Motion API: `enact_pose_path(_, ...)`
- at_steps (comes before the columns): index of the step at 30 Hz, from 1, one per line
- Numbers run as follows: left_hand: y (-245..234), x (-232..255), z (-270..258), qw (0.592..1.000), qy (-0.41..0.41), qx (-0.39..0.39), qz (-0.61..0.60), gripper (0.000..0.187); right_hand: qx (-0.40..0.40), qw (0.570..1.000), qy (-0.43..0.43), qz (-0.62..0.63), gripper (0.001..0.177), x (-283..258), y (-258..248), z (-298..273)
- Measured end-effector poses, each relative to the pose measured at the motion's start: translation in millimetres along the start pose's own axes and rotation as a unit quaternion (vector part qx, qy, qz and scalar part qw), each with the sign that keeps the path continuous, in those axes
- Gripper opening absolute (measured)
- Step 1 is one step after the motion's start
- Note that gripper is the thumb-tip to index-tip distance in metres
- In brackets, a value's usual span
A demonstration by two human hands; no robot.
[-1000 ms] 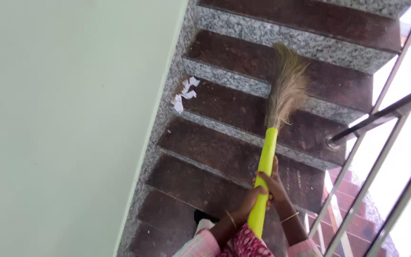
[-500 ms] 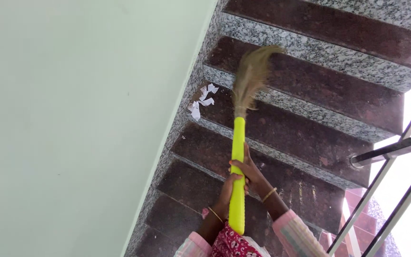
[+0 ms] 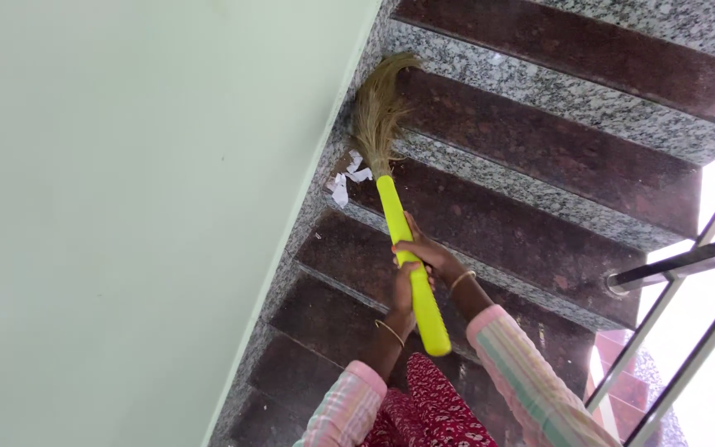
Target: The person sweeps debris and paper scraps down the stairs using a broom.
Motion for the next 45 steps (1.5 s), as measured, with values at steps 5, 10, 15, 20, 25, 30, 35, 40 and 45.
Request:
enact_pose_path(5, 43, -86, -98, 0.993, -0.095, -0.034, -0.059, 0.025, -0.034, 0.999, 0.004, 0.037, 0.107, 14, -16, -120)
enact_pose_path(10, 97, -180, -187, 0.951, -0.253, -0.175, -0.021, 0.039, -0.044, 0.981, 0.020, 0.190, 0.101, -22, -33, -292)
enact_pose_path(15, 125, -223, -212, 0.925, -0.271, -0.263, 0.036, 0.043, 0.024, 0.989, -0.039, 0.141, 0.103, -28, -56, -354)
enact_pose_path(20, 109, -225, -161, 0.930, -0.274, -0.232, 0.075, 0.037, 0.056, 0.961, -0.137, 0.235, 0.108, 13, -76, -338)
enact_pose_path(25, 59, -226, -95, 0.979, -0.179, -0.085, 0.050, 0.042, 0.215, 0.954, -0.037, 0.207, 0.104, 72, -85, -253)
enact_pose_path(30, -1, -188, -108, 0.980, -0.195, 0.034, -0.017, 0.036, 0.194, 0.962, 0.021, 0.191, 0.108, 110, -43, -199)
enact_pose_path(35, 1, -160, -142, 0.993, -0.082, 0.083, 0.022, 0.031, 0.085, 0.982, 0.006, 0.166, 0.109, 106, -2, -187)
enact_pose_path(40, 53, -167, -187, 0.973, -0.118, 0.139, 0.145, 0.023, 0.025, 0.981, -0.065, 0.182, 0.111, 88, -8, -233)
enact_pose_path(45, 67, -174, -223, 0.963, -0.143, 0.019, 0.227, 0.022, 0.072, 0.967, -0.126, 0.207, 0.113, 78, -10, -288)
Point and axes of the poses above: each hand's wrist, its own z-axis towards the middle knuckle, its own y-axis out of the palm, x = y × z, the point moved 1 cm from there along z, towards the middle knuckle, and after that the axes turned 7 degrees about -y, right-handed, at the moved point
